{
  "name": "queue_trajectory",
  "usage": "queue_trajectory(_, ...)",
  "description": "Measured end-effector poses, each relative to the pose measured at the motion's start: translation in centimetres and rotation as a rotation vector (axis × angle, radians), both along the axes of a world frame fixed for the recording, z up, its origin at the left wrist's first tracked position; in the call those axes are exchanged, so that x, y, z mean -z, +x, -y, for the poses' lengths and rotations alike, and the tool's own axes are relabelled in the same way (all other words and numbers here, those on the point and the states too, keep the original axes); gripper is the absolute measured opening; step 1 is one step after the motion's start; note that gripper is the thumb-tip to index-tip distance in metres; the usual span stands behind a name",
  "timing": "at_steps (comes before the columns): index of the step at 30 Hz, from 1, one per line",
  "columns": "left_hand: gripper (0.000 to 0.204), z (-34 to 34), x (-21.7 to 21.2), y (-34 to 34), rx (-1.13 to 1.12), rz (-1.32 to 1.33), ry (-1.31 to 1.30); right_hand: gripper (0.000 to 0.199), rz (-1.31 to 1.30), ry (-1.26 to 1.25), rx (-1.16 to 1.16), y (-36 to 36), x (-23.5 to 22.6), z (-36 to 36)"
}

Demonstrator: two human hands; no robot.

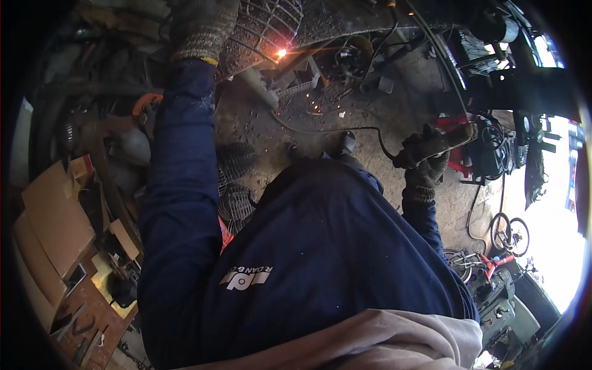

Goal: The person welds points on a curved metal grid using a welding rod, then hammers parts of the grid into alignment with a hammer, and finally holds a metal frame provided by another person.

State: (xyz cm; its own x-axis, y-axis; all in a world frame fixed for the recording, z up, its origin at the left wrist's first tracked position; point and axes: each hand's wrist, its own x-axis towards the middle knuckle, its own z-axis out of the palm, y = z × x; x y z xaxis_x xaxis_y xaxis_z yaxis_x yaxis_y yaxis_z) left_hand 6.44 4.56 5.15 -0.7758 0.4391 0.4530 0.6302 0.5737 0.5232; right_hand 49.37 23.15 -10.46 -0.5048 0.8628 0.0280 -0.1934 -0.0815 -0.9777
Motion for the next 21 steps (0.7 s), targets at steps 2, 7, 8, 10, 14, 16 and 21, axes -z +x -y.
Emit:
queue_trajectory(2, 0.045, 0.0, 0.6, -1.1, -0.046, -0.056, -0.146, 0.057, -0.010, -0.014, 0.022, 0.5, -1.3, -2.0)
queue_trajectory(7, 0.062, -0.4, 3.3, -3.5, -0.165, -0.092, -0.251, 0.044, -0.108, 0.132, 0.139, 0.5, -6.9, -5.9)
queue_trajectory(8, 0.064, -0.1, 3.0, -3.5, -0.136, -0.060, -0.237, 0.042, -0.081, 0.140, 0.172, 0.9, -7.2, -7.2)
queue_trajectory(10, 0.063, -0.2, 2.8, -3.0, -0.078, -0.070, -0.172, 0.040, -0.023, 0.210, 0.220, 2.3, -8.2, -10.5)
queue_trajectory(14, 0.054, -0.5, 1.2, -2.0, 0.081, 0.000, -0.144, 0.039, 0.017, 0.401, 0.186, 2.0, -13.2, -14.4)
queue_trajectory(16, 0.052, -0.5, 1.6, -2.2, 0.100, -0.049, -0.138, 0.039, -0.128, 0.275, 0.245, -0.3, -15.6, -14.9)
queue_trajectory(21, 0.030, 0.9, 3.8, -3.5, -0.033, -0.019, -0.107, 0.041, 0.059, 0.586, 0.407, -3.4, -16.5, -23.4)
